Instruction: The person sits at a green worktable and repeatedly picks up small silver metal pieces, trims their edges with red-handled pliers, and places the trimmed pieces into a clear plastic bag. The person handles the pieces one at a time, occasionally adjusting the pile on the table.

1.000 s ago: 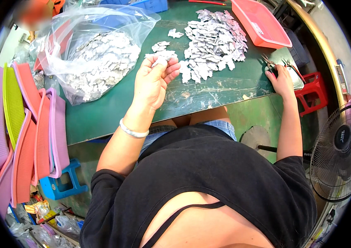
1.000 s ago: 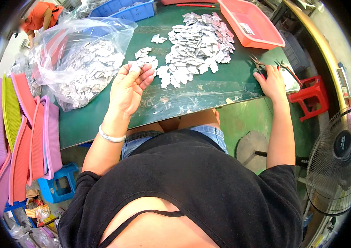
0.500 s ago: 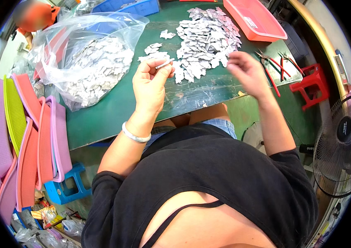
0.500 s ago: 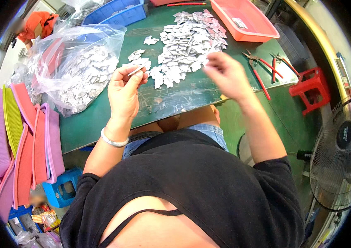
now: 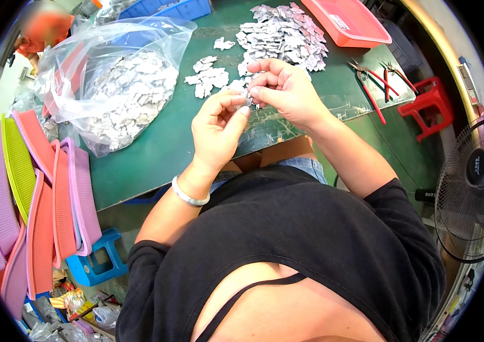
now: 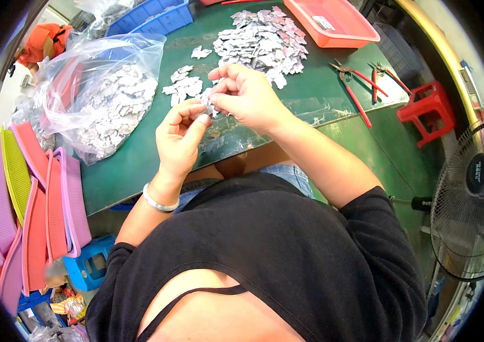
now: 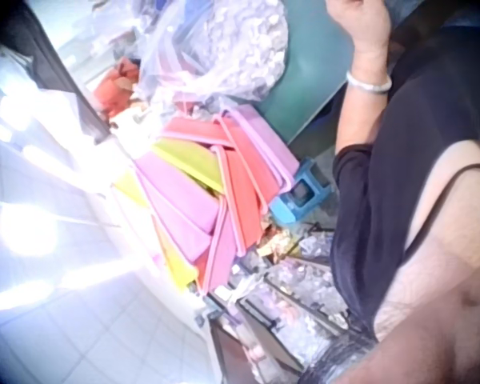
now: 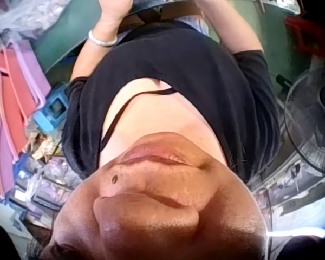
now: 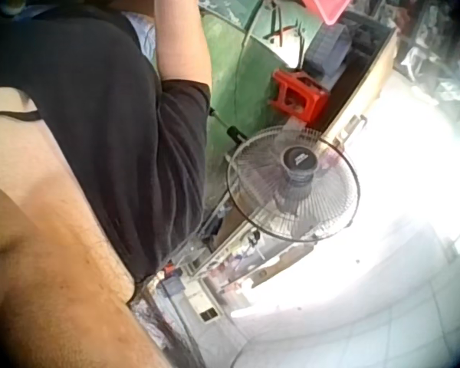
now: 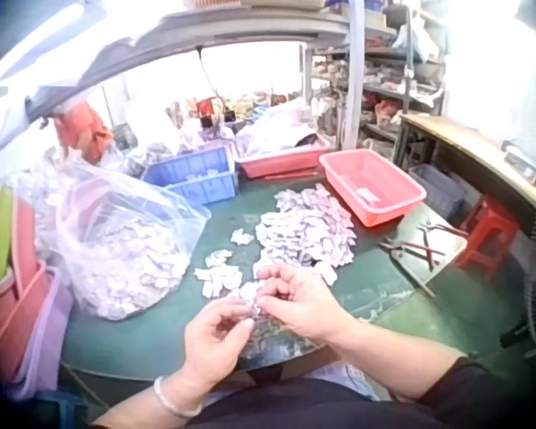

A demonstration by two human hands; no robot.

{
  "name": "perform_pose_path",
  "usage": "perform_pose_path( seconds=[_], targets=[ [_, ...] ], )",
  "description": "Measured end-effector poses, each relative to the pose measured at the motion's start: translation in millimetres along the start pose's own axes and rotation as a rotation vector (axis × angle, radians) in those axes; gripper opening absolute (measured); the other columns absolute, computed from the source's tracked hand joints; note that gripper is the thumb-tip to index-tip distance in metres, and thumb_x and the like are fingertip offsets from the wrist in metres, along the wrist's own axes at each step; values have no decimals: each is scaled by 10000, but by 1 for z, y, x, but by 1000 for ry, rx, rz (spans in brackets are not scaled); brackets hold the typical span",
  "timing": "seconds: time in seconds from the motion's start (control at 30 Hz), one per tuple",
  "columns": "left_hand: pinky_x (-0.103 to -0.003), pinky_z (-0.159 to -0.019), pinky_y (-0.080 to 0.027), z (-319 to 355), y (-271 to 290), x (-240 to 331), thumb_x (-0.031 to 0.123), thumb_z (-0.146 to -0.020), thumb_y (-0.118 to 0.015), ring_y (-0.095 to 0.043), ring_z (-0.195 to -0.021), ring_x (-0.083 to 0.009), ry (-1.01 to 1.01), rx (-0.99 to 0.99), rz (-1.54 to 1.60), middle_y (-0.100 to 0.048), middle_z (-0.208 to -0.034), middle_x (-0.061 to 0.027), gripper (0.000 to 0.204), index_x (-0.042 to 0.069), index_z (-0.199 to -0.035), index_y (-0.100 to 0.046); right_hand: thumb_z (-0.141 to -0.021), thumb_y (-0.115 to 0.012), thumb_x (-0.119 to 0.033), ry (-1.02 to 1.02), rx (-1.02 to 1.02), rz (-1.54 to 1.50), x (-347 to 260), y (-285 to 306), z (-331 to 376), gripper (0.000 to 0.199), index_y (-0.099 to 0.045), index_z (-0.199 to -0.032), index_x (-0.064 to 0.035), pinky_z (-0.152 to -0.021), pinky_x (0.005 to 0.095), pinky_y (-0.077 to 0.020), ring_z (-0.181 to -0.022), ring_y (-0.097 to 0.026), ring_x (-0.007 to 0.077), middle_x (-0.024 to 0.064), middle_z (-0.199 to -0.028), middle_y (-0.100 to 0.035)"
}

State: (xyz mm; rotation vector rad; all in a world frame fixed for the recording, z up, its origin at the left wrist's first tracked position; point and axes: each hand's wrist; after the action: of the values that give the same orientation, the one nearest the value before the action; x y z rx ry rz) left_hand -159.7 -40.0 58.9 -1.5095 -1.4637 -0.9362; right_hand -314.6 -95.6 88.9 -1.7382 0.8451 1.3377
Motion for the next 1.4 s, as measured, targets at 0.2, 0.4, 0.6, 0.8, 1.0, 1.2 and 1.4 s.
perform_pose_path(
  seconds=[0.2, 0.4, 0.6, 0.8, 1.0, 1.2, 1.4],
  targets=[
    [-256, -669, -522, -2, -4, 3, -44, -820, -537, -600, -738, -158, 327, 125, 325, -558, -879, -94, 232, 10, -1020, -431, -822, -510, 4, -91, -32, 34, 4, 0, -7, 332, -462, -1149, 32, -650, 220, -456, -696, -545, 89, 65, -831, -605],
    [-260, -684, -530, -3, -1, 3, -42, -808, -547, -596, -758, -163, 407, 216, 380, -529, -918, -92, 307, -7, -1077, -404, -828, -498, 11, -104, -51, 17, 14, 0, -10, 336, -461, -1162, 29, -655, 215, -459, -703, -549, 89, 70, -856, -610],
    [-257, -695, -532, -3, 0, -2, -43, -800, -558, -593, -773, -159, 419, 228, 394, -510, -933, -90, 315, -26, -1079, -415, -822, -517, 10, -101, -54, 43, 16, 0, -11, 343, -462, -1159, 37, -654, 208, -455, -712, -546, 83, 65, -855, -613],
    [-255, -686, -535, -3, -1, -2, -38, -809, -551, -603, -745, -165, 438, 196, 405, -531, -914, -90, 283, -39, -1064, -428, -799, -562, -1, -91, -29, 36, 19, -4, -11, 368, -470, -1154, 31, -671, 208, -455, -730, -554, 81, 51, -822, -617],
    [-250, -649, -537, -4, 2, -7, 51, -863, -530, -621, -743, -167, 631, 38, 319, -590, -865, -92, 109, -2, -956, -509, -789, -587, -5, 53, -27, 291, 20, 5, -2, 337, -506, -1114, 14, -684, 210, -441, -728, -544, 57, 12, -781, -608],
    [-216, -583, -493, -4, 3, -5, 97, -883, -512, -604, -683, -142, 632, 15, 334, -618, -868, -112, 61, 43, -912, -516, -703, -685, -179, 322, 413, 1268, -13, 110, 31, 468, -519, -1117, -37, -884, 366, -407, -1019, -520, 270, 138, -1080, -562],
    [-205, -521, -460, -7, -1, -4, 152, -906, -482, -578, -613, -118, 650, -27, 283, -617, -819, -103, 112, 46, -937, -502, -684, -625, -541, -354, 391, 1721, -23, 220, 84, 868, -309, -1330, -56, -1019, 477, -237, -1272, -292, 329, 205, -1323, -367]
  ],
)
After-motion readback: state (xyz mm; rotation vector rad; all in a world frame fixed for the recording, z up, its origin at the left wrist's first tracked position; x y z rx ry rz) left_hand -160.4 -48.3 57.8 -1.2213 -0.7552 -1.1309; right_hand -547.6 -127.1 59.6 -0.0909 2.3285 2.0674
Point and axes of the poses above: each hand's wrist, its own z-axis away from the middle knuckle, its own y-axis out of the back of the hand, x = y × z
